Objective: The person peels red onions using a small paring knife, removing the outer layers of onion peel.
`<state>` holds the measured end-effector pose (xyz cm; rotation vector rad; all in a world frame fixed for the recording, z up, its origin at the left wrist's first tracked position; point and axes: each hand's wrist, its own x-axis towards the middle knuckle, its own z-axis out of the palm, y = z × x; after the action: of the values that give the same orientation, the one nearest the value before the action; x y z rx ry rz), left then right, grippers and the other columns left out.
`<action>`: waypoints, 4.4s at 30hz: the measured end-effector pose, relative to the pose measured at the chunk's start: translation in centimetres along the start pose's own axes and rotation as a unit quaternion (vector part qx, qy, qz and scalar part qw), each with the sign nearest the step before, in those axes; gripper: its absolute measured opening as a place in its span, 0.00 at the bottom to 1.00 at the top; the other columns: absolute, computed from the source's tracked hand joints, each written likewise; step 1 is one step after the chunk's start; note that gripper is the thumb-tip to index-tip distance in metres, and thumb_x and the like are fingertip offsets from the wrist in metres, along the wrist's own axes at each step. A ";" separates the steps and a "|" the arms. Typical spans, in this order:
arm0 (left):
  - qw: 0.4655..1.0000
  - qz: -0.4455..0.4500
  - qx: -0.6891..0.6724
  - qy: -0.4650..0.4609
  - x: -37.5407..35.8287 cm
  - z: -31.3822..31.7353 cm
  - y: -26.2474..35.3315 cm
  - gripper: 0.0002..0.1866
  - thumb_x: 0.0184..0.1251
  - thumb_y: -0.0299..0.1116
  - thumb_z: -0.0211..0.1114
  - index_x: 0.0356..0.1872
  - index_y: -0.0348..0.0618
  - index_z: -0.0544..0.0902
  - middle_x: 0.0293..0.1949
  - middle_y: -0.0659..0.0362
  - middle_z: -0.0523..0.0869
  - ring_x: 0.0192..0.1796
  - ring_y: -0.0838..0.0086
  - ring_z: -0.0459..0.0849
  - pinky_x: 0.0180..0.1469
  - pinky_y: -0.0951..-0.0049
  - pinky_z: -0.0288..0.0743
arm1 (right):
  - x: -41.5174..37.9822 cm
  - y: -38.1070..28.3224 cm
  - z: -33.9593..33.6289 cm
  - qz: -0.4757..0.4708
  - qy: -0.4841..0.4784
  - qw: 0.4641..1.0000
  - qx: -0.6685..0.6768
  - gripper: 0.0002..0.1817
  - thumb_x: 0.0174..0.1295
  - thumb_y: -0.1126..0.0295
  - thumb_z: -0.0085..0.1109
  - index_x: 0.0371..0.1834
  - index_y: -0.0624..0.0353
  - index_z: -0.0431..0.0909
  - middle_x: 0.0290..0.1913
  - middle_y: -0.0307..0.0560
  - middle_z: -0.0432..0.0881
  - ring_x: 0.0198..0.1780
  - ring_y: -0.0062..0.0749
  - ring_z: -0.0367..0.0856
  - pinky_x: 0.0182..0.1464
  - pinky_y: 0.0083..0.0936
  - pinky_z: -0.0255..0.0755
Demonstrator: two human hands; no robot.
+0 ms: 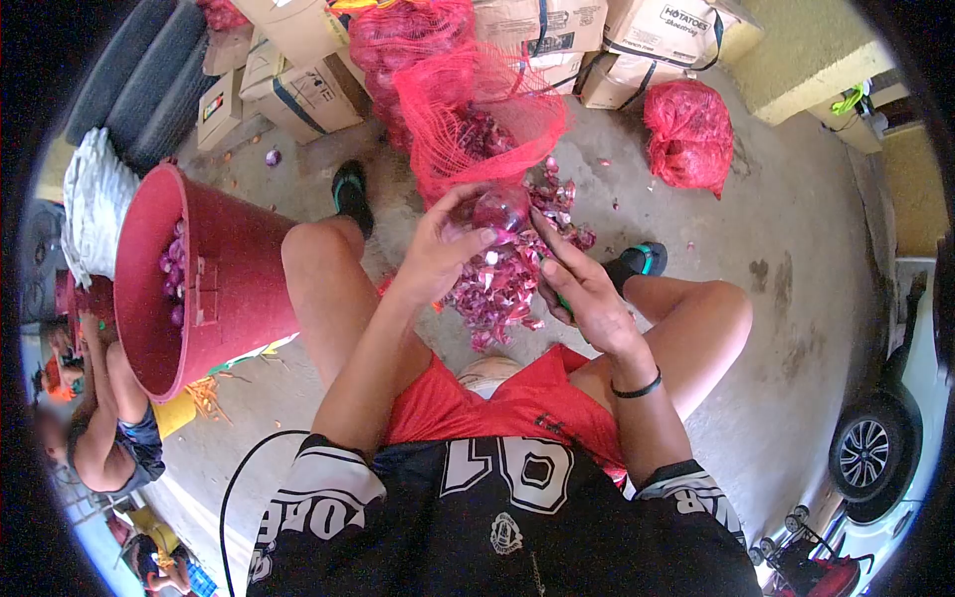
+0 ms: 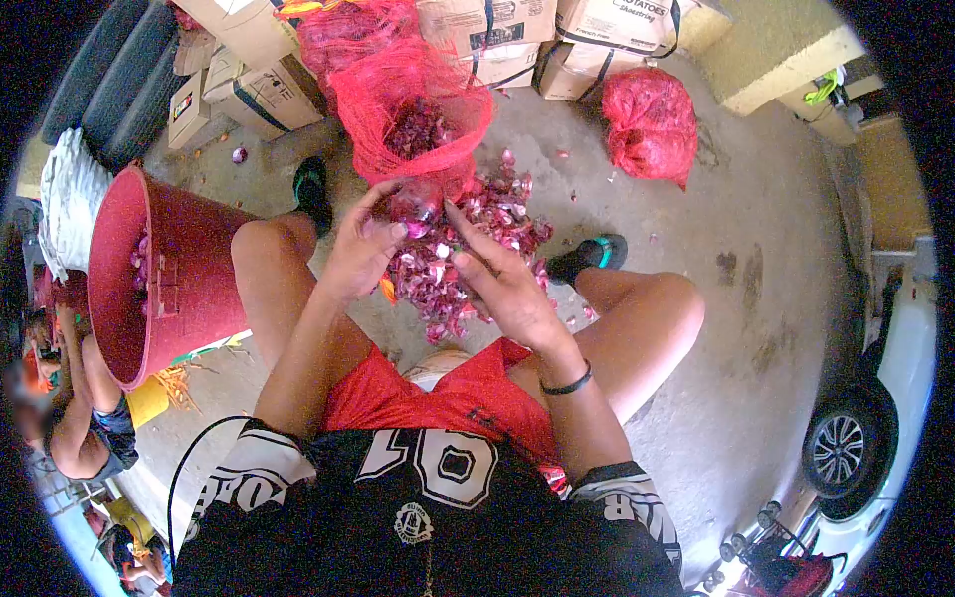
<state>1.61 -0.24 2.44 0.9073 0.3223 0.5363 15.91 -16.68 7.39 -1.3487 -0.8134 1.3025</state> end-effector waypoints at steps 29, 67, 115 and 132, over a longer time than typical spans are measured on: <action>0.986 -0.106 -0.122 -0.051 -0.2 -0.4 -1.7 0.23 0.72 0.41 0.58 0.64 0.46 0.70 0.56 0.56 0.81 0.54 0.68 0.84 0.54 0.64 0.81 | 0.8 0.1 0.6 -0.220 0.123 0.921 -0.295 0.28 0.65 0.73 0.57 0.70 0.57 0.67 0.57 0.63 0.78 0.55 0.52 0.81 0.56 0.34 0.74; 0.998 -0.029 -0.056 -0.022 0.1 1.7 -0.2 0.34 0.50 0.14 0.71 0.61 0.40 0.70 0.54 0.59 0.76 0.57 0.71 0.78 0.60 0.69 0.76 | 0.4 0.8 -2.5 -0.141 0.157 0.977 -0.033 0.30 0.75 0.60 0.45 0.77 0.55 0.53 0.27 0.33 0.67 0.23 0.14 0.63 0.23 0.12 0.59; 0.993 0.047 0.111 -0.003 -0.3 2.4 0.7 0.39 0.46 0.19 0.77 0.62 0.37 0.68 0.55 0.57 0.75 0.59 0.71 0.76 0.63 0.69 0.72 | 1.1 1.0 1.6 -0.236 0.194 0.920 -0.244 0.21 0.67 0.76 0.54 0.64 0.61 0.73 0.52 0.59 0.82 0.52 0.40 0.83 0.54 0.29 0.74; 0.989 -0.053 -0.134 -0.021 -1.0 1.8 0.3 0.31 0.59 0.22 0.70 0.64 0.40 0.69 0.58 0.54 0.77 0.59 0.67 0.79 0.61 0.65 0.76 | 0.2 -0.2 1.4 -0.182 0.136 0.947 -0.228 0.32 0.66 0.70 0.57 0.73 0.62 0.59 0.62 0.67 0.74 0.60 0.47 0.79 0.60 0.34 0.71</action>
<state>1.59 -1.84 3.78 0.6358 0.2519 0.4497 14.62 -16.17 7.72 -1.5981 -1.1482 0.6397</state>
